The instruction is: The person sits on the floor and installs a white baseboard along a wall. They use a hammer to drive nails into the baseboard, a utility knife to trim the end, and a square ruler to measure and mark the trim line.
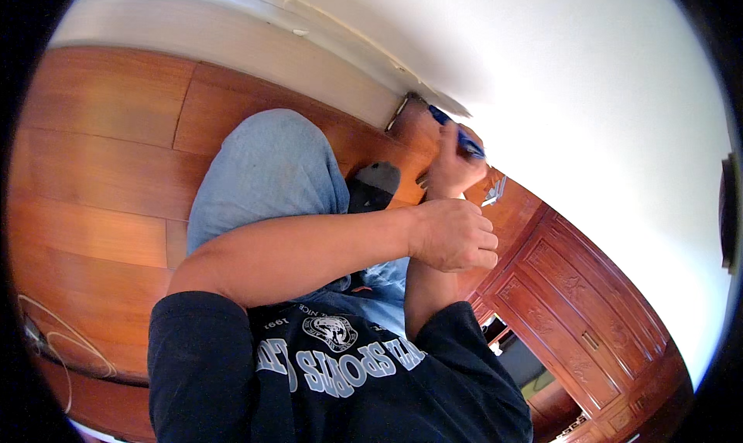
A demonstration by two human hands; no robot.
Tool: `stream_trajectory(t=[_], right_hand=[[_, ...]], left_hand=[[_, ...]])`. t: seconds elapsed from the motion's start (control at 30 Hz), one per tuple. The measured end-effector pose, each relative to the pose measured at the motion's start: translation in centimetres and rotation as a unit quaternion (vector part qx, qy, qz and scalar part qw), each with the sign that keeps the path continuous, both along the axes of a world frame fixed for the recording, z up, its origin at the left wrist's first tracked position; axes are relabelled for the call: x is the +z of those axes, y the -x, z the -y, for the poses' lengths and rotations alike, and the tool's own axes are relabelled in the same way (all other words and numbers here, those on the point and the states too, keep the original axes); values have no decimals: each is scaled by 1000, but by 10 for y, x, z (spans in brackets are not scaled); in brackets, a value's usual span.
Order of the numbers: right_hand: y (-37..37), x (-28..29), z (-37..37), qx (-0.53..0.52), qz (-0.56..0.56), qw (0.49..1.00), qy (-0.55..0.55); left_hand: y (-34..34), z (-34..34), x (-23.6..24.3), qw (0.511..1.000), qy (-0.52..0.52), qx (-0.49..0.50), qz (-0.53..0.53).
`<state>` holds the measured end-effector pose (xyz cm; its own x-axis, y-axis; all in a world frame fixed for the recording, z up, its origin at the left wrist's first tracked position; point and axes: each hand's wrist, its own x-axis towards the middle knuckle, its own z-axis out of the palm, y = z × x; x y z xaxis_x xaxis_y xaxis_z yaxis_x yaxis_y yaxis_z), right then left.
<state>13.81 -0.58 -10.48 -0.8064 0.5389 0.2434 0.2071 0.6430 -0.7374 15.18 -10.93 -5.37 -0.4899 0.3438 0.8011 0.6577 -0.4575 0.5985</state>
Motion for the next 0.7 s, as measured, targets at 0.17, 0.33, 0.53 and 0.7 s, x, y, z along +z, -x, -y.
stream_trajectory(t=[0.17, 0.33, 0.53, 0.7], right_hand=[[-13, 1, -32, -149, -37, 956, 250], [5, 25, 13, 50, 50, 990, -125], [-11, 60, -47, -154, -152, 974, 64], [-37, 164, -71, 26, -21, 992, 121]], left_hand=[[0, 1, -7, 1000, 11, 2, -13], [0, -9, -6, 1000, 3, 18, -12], [-6, -7, -7, 999, -16, -15, -33], [-37, -13, 3, 997, 3, -47, -62]])
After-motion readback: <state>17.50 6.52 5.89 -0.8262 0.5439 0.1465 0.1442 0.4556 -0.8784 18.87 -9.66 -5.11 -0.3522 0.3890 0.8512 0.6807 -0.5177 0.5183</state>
